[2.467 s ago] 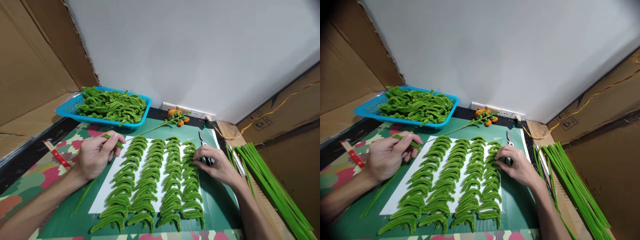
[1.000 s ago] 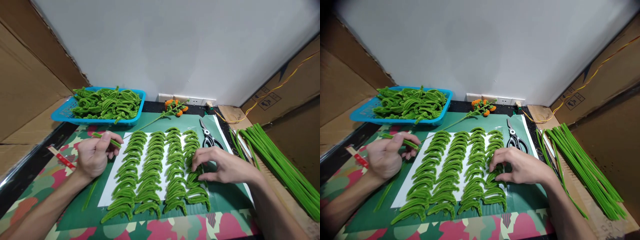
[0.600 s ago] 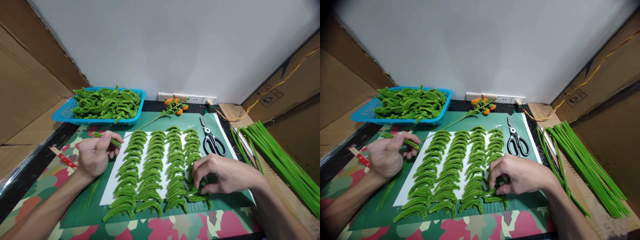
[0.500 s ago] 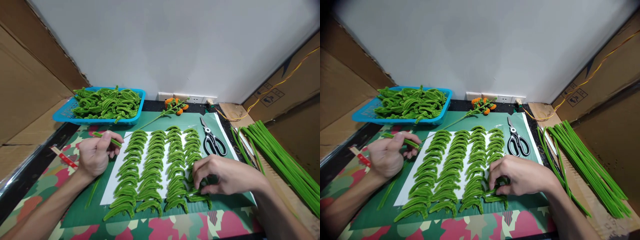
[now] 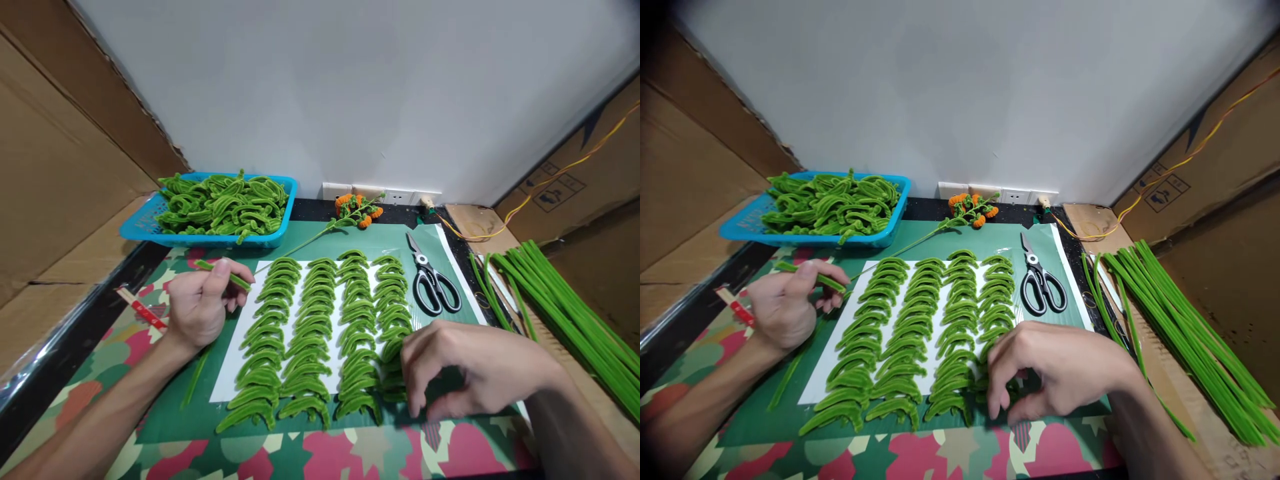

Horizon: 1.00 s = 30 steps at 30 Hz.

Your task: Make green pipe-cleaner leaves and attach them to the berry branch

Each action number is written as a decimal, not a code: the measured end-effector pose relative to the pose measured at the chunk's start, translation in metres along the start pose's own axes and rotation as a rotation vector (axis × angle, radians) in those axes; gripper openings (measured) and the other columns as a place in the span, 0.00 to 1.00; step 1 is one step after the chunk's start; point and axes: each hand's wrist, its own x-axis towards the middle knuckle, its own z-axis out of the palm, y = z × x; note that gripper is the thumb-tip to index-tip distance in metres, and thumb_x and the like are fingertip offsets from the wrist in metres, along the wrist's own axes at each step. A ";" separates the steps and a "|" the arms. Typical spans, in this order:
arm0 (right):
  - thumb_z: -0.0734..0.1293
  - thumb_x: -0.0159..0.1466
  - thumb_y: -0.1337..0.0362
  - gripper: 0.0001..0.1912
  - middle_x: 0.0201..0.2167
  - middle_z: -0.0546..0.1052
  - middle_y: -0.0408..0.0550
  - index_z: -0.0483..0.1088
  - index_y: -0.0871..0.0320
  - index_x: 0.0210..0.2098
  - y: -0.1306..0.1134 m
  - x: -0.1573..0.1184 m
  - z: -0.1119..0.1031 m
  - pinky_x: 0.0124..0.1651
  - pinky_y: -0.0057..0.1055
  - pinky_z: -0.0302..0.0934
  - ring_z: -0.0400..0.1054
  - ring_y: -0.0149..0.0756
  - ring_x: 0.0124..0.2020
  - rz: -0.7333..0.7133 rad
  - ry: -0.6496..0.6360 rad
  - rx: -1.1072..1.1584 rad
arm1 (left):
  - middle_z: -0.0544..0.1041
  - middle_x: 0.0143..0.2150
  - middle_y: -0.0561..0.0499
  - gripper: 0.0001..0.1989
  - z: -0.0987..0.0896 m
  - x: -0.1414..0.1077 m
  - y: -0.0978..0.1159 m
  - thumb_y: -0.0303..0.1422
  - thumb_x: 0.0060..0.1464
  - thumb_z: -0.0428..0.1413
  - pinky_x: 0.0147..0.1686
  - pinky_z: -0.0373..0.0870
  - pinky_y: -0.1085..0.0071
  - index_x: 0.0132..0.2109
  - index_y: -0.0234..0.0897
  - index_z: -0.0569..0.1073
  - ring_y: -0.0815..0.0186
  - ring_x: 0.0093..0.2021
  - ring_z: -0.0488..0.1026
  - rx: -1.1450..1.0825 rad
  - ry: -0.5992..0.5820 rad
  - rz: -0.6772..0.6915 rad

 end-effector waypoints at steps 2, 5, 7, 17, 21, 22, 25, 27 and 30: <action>0.75 0.68 0.62 0.08 0.32 0.83 0.46 0.85 0.51 0.47 0.001 -0.003 0.000 0.38 0.30 0.69 0.78 0.37 0.35 0.024 -0.036 -0.008 | 0.74 0.17 0.50 0.27 0.000 0.000 0.000 0.50 0.67 0.56 0.13 0.61 0.74 0.29 0.34 0.82 0.70 0.14 0.68 0.002 -0.011 0.003; 0.78 0.65 0.61 0.10 0.30 0.83 0.43 0.85 0.50 0.46 0.005 -0.007 0.002 0.32 0.28 0.66 0.77 0.35 0.30 0.079 -0.053 -0.028 | 0.75 0.18 0.50 0.26 -0.001 0.000 -0.001 0.49 0.68 0.55 0.14 0.62 0.74 0.29 0.34 0.83 0.70 0.14 0.68 0.018 -0.022 0.007; 0.79 0.64 0.62 0.11 0.31 0.85 0.43 0.85 0.51 0.47 0.006 -0.008 0.002 0.30 0.27 0.65 0.76 0.33 0.28 0.097 -0.054 -0.026 | 0.75 0.18 0.49 0.26 -0.001 0.000 -0.001 0.49 0.68 0.55 0.14 0.62 0.74 0.29 0.34 0.82 0.70 0.14 0.68 0.020 -0.024 0.008; 0.69 0.74 0.62 0.07 0.41 0.84 0.46 0.81 0.53 0.44 0.025 0.011 0.001 0.47 0.33 0.71 0.78 0.36 0.42 0.078 0.694 -0.093 | 0.75 0.16 0.50 0.25 -0.004 -0.002 -0.001 0.46 0.68 0.55 0.13 0.62 0.74 0.29 0.35 0.83 0.69 0.13 0.68 0.030 -0.033 0.047; 0.66 0.76 0.61 0.10 0.58 0.79 0.53 0.79 0.51 0.51 0.048 0.028 -0.008 0.65 0.49 0.63 0.72 0.46 0.60 0.099 0.808 -0.413 | 0.73 0.15 0.52 0.24 -0.002 -0.005 -0.003 0.42 0.69 0.55 0.14 0.61 0.74 0.27 0.36 0.82 0.70 0.13 0.68 0.039 -0.088 0.097; 0.65 0.77 0.60 0.11 0.61 0.77 0.53 0.78 0.50 0.53 0.052 0.034 -0.012 0.70 0.53 0.58 0.71 0.47 0.62 0.115 0.788 -0.469 | 0.73 0.14 0.52 0.24 -0.001 -0.005 -0.003 0.41 0.68 0.56 0.14 0.61 0.74 0.25 0.37 0.81 0.71 0.13 0.68 0.035 -0.100 0.112; 0.64 0.78 0.57 0.14 0.63 0.77 0.51 0.77 0.49 0.57 0.060 0.050 -0.024 0.72 0.57 0.54 0.70 0.49 0.65 0.134 0.724 -0.578 | 0.72 0.14 0.53 0.25 0.000 -0.003 -0.003 0.38 0.69 0.55 0.14 0.61 0.75 0.23 0.37 0.79 0.72 0.13 0.67 0.025 -0.101 0.137; 0.63 0.78 0.55 0.17 0.66 0.76 0.51 0.74 0.48 0.62 0.063 0.058 -0.027 0.73 0.57 0.53 0.68 0.49 0.68 0.143 0.672 -0.610 | 0.73 0.15 0.54 0.25 -0.002 0.001 -0.002 0.37 0.69 0.54 0.14 0.61 0.75 0.22 0.38 0.78 0.73 0.13 0.66 0.032 -0.077 0.167; 0.60 0.79 0.54 0.21 0.69 0.73 0.48 0.68 0.44 0.69 0.062 0.060 -0.023 0.77 0.63 0.39 0.63 0.49 0.73 0.182 0.616 -0.658 | 0.73 0.15 0.54 0.26 -0.009 0.009 0.000 0.36 0.68 0.54 0.15 0.61 0.75 0.20 0.38 0.75 0.75 0.12 0.65 0.079 -0.026 0.230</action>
